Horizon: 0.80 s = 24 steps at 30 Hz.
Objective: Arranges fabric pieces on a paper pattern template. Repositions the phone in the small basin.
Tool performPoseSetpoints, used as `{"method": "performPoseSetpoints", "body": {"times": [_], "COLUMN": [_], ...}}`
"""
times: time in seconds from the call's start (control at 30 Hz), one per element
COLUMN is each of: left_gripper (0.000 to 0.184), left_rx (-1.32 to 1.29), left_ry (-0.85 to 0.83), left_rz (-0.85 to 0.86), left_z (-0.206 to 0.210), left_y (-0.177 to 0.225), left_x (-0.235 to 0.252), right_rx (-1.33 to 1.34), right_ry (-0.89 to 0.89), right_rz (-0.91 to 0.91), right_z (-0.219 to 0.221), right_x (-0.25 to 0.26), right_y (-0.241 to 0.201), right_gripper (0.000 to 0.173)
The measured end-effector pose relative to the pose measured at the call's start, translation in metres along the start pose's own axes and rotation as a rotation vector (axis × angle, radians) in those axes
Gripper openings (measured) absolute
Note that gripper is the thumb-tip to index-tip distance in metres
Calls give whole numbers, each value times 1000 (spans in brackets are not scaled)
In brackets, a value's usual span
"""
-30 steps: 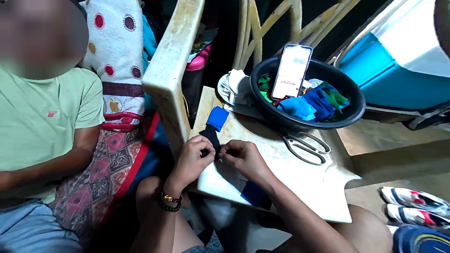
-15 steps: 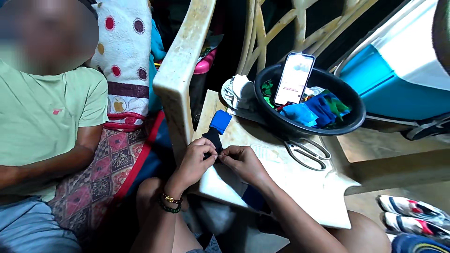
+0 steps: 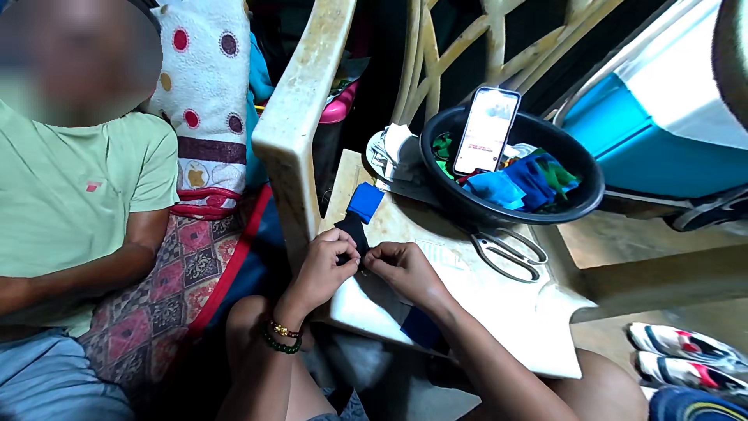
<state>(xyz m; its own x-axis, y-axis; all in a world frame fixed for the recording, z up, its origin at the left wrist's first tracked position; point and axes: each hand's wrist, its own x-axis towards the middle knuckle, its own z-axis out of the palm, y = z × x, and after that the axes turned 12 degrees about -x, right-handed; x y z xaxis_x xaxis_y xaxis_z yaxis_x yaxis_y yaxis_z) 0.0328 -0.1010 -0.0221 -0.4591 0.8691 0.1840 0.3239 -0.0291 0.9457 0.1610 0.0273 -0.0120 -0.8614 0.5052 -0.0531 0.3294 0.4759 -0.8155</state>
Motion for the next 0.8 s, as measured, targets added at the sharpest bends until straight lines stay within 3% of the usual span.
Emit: {"method": "performPoseSetpoints", "body": {"times": [0.8], "left_gripper": [7], "left_rx": [20], "left_ry": [33], "left_rz": [15], "left_z": [3], "left_y": [2], "left_x": [-1], "right_rx": [-6], "right_ry": [-36], "right_rz": [-11], "right_z": [-2], "right_x": [-1], "right_y": [0], "right_gripper": [15]}}
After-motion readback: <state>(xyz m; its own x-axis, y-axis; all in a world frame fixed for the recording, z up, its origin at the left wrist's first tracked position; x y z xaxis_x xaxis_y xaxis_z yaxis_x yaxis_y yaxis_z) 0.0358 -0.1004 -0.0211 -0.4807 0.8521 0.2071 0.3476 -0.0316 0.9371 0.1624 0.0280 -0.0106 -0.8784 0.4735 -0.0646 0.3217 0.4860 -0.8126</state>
